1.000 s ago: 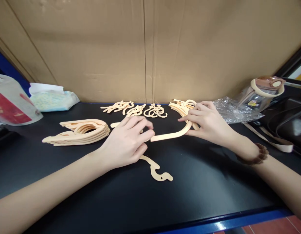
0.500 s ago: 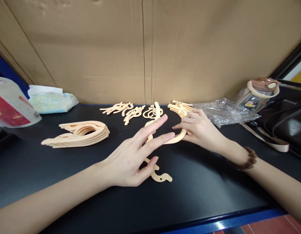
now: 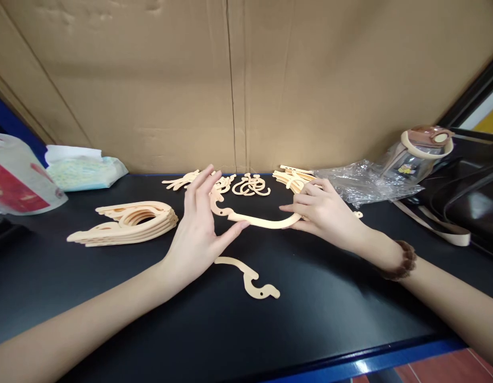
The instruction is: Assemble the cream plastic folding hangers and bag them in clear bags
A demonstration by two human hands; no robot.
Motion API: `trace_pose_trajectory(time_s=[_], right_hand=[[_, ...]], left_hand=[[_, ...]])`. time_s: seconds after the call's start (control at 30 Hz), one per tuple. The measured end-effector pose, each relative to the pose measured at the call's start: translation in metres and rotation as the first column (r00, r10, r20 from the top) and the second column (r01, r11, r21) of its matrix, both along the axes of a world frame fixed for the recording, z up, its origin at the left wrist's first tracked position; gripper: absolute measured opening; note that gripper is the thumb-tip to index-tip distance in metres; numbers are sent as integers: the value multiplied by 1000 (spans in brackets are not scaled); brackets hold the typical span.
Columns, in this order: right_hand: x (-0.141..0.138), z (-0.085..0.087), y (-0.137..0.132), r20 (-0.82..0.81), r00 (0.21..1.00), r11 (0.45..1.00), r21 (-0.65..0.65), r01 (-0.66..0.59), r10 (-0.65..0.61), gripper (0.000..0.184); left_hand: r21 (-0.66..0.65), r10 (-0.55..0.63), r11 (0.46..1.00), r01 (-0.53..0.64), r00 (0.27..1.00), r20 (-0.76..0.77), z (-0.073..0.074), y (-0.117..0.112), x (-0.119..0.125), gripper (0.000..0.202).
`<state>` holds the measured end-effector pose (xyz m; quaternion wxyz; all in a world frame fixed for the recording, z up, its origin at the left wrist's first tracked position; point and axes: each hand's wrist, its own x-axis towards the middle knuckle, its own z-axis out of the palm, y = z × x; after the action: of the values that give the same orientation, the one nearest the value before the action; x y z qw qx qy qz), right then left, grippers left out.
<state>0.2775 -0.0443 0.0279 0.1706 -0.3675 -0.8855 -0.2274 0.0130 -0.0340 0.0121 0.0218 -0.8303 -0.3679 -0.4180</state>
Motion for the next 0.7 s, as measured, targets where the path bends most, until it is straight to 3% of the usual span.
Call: trace_pose_trajectory(time_s=[0.17,0.33,0.53,0.7], right_hand=[[-3,-1,-2,-2,1000,1000,-8,-10,10,25],[-9,-7,-4,-89,996,998,-60,-2,-4,61],[-14,-10,-8,-120,992,996,-77,-41,31,75],[-13,-9,-7,-106,994,996,-75,-45,37,70]], left_hand=[[-176,-236,954,242,970,55,-4,1,-1,79],[-180,-455,877,445,891,-13,2,-9,-3,70],[-119,-423,905,409,835,-352,5,-17,0,52],[-200,-348,935,293,863,-366,0,-9,1,52]])
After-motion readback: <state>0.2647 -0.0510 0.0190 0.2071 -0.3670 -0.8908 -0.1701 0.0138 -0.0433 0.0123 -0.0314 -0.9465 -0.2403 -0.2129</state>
